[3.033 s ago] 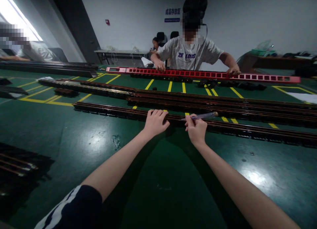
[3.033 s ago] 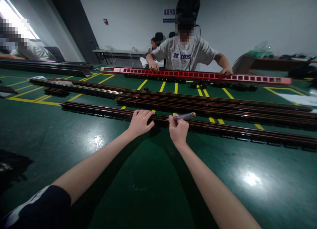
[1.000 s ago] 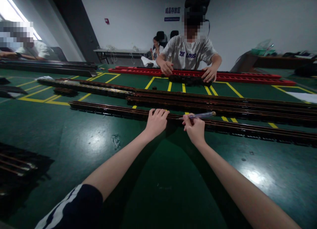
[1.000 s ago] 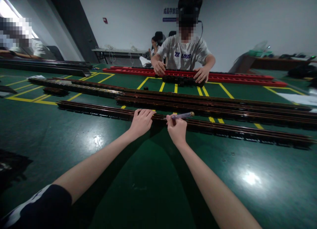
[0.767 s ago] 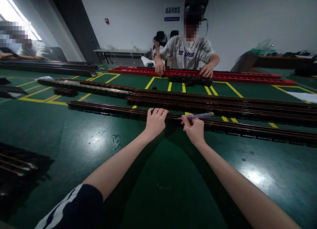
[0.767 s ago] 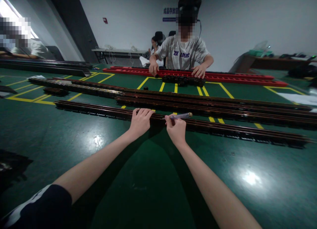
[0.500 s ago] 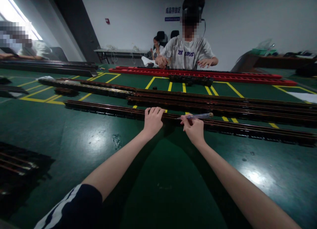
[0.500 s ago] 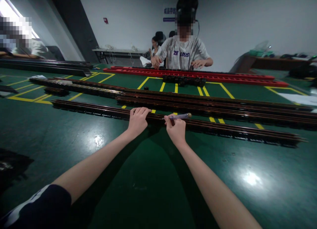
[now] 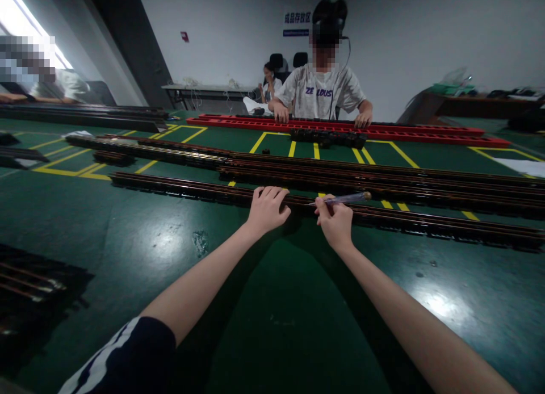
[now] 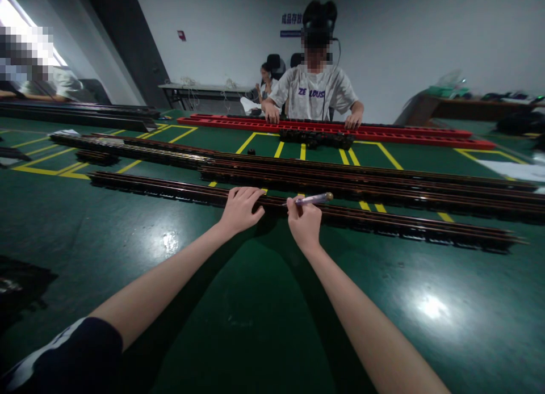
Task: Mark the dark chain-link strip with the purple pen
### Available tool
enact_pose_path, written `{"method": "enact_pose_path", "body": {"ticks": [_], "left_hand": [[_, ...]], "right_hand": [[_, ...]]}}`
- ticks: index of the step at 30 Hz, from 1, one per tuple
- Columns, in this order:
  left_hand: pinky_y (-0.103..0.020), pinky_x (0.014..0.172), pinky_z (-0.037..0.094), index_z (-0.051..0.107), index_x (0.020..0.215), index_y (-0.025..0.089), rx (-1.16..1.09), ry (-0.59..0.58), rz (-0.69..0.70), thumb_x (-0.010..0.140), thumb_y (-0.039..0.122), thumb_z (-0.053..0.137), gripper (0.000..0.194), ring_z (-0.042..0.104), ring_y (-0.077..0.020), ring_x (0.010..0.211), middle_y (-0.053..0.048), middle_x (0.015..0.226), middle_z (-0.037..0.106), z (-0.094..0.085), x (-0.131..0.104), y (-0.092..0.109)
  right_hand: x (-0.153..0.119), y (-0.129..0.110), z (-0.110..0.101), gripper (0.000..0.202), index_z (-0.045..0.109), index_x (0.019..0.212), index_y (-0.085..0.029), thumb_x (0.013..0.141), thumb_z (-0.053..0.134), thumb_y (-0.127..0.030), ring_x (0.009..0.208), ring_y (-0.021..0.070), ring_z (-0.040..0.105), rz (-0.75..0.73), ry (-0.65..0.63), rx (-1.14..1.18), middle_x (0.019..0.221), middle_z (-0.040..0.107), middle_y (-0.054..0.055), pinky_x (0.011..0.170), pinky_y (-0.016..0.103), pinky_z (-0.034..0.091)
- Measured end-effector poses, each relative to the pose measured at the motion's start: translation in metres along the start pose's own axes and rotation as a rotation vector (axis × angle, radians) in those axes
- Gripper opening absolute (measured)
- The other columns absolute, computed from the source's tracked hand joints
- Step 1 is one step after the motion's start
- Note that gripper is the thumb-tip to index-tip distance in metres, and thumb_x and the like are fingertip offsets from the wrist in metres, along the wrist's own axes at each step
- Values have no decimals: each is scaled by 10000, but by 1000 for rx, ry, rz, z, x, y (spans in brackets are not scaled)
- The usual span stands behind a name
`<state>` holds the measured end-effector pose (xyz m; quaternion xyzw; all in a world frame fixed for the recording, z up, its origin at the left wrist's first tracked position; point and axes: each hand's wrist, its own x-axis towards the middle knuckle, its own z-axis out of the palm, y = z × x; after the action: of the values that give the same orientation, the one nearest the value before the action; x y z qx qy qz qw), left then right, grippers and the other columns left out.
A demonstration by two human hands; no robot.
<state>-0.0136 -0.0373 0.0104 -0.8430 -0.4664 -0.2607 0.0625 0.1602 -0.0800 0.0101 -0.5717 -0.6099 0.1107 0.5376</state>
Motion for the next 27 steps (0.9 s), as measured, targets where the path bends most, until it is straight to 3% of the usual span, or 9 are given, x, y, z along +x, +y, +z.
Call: {"method": "enact_pose_path", "body": {"ticks": [8,17,27], "left_hand": [[-449,996,348,601,1169,183,36,-17,5,882,324,466,348,568,-255,1099,-90,1161,665,2,0,0],[-444,981,355,609,1152,175,46,-8,4,885,303,470,327,574,-253,1077,-89,1133,672,4,0,-1],[-446,980,358,615,1133,186,54,-1,9,902,324,459,311,575,-258,1074,-88,1126,673,4,0,-1]], "right_hand": [[0,1,-1,382,544,663,-202,874,472,-512,491,163,589,9,-28,0,596,628,48,472,256,431],[1,1,0,390,517,582,-211,864,479,-478,466,171,571,7,2,-23,497,569,28,514,280,431],[0,1,0,356,529,631,-206,860,487,-475,478,161,571,21,-8,14,561,598,38,476,263,424]]}}
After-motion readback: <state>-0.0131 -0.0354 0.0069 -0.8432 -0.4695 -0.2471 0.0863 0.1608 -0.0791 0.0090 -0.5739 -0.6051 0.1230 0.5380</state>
